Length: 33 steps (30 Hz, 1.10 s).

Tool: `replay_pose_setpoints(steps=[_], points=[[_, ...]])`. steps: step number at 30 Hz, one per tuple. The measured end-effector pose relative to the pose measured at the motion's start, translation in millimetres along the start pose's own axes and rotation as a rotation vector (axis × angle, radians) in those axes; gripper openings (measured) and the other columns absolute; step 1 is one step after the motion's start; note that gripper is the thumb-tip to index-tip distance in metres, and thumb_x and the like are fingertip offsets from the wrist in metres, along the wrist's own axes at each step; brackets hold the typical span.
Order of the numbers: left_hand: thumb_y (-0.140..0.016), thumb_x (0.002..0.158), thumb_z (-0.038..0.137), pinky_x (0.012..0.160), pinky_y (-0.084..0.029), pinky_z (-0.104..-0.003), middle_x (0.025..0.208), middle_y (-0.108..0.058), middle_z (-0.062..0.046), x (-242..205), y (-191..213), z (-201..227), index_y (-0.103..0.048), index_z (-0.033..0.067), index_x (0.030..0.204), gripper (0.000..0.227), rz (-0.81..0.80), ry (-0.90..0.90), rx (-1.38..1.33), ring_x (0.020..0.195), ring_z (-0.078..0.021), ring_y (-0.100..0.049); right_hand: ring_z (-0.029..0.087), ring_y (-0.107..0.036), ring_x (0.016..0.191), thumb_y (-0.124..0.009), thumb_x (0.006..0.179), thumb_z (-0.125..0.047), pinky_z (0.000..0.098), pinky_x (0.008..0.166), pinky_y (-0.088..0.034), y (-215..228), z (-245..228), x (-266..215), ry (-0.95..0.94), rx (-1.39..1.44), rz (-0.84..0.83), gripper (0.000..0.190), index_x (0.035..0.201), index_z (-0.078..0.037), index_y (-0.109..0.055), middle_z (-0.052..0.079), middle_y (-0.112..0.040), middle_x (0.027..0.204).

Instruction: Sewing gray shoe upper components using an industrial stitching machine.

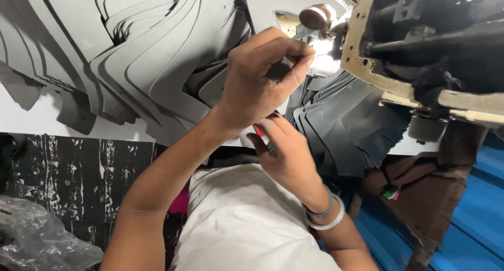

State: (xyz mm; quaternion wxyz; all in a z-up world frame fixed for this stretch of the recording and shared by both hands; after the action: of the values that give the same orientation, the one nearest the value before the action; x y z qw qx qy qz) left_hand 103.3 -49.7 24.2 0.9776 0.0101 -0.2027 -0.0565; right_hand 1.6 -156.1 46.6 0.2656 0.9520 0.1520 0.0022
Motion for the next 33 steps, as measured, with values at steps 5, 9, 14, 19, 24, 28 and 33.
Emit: replay_pose_setpoints(steps=[5,9,14,19,24,28,33], points=[[-0.080,0.099,0.000,0.070,-0.060,-0.022,0.096,-0.070,-0.005,3,4,3,-0.071,0.0030,0.107,0.012,-0.024,-0.023,0.012,0.086,-0.0121,-0.074,0.023,-0.071,0.085,-0.080,0.088,0.006,0.0311,0.079,-0.056,55,-23,3,0.060,-0.203,0.267,0.021,0.106,-0.002,-0.070,0.011,-0.071,0.098],[-0.080,0.099,0.001,0.073,-0.058,-0.027,0.097,-0.071,-0.008,4,7,8,-0.071,0.0029,0.111,0.014,-0.032,-0.067,0.021,0.083,-0.0170,-0.073,0.021,-0.072,0.098,-0.083,0.100,0.003,0.0302,0.089,-0.054,87,-3,15,0.188,-0.476,0.466,0.014,0.109,0.000,-0.073,0.012,-0.075,0.106],[-0.081,0.098,0.005,0.082,-0.054,-0.036,0.088,-0.071,-0.006,8,10,11,-0.071,0.0037,0.113,0.018,-0.083,-0.137,0.160,0.081,-0.0217,-0.069,0.014,-0.073,0.100,-0.079,0.101,0.003,0.0259,0.088,-0.057,98,35,35,0.139,-0.183,0.423,0.018,0.117,0.002,-0.071,0.010,-0.076,0.113],[-0.081,0.102,0.015,0.087,-0.055,-0.033,0.101,-0.074,-0.006,11,8,14,-0.066,0.0075,0.114,0.020,-0.049,-0.209,0.238,0.093,-0.0222,-0.073,0.014,-0.071,0.110,-0.074,0.109,0.006,0.0251,0.097,-0.057,94,49,44,0.200,-0.044,0.288,0.012,0.120,0.002,-0.071,0.009,-0.075,0.117],[-0.081,0.098,0.007,0.069,-0.053,-0.028,0.088,-0.070,-0.007,10,6,17,-0.070,0.0029,0.107,0.015,-0.078,-0.070,0.120,0.076,-0.0146,-0.068,0.012,-0.072,0.107,-0.073,0.105,0.003,0.0263,0.097,-0.060,91,60,44,0.092,0.267,0.333,0.019,0.123,0.003,-0.067,0.007,-0.075,0.118],[-0.078,0.101,0.005,0.066,-0.053,-0.026,0.094,-0.069,-0.007,9,4,14,-0.070,0.0017,0.108,0.011,-0.071,-0.045,-0.017,0.079,-0.0114,-0.069,0.014,-0.072,0.110,-0.074,0.106,0.005,0.0270,0.101,-0.060,90,56,42,0.095,0.265,0.361,0.020,0.125,0.004,-0.068,0.009,-0.074,0.121],[-0.077,0.105,0.008,0.070,-0.055,-0.024,0.101,-0.065,-0.005,5,4,3,-0.066,0.0023,0.107,0.013,-0.124,-0.031,0.034,0.079,-0.0101,-0.067,0.014,-0.072,0.111,-0.077,0.105,0.005,0.0264,0.100,-0.059,91,59,39,0.116,0.236,0.360,0.023,0.126,0.003,-0.069,0.011,-0.074,0.124]])
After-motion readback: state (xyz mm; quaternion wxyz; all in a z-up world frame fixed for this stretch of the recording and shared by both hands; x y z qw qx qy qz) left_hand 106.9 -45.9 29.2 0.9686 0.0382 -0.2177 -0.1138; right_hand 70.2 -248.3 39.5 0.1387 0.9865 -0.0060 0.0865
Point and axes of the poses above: each hand's wrist, its own x-axis towards the middle knuckle, its own y-axis out of the back of the hand, z = x × y, the point moved 2 cm from there along x, towards the middle knuckle
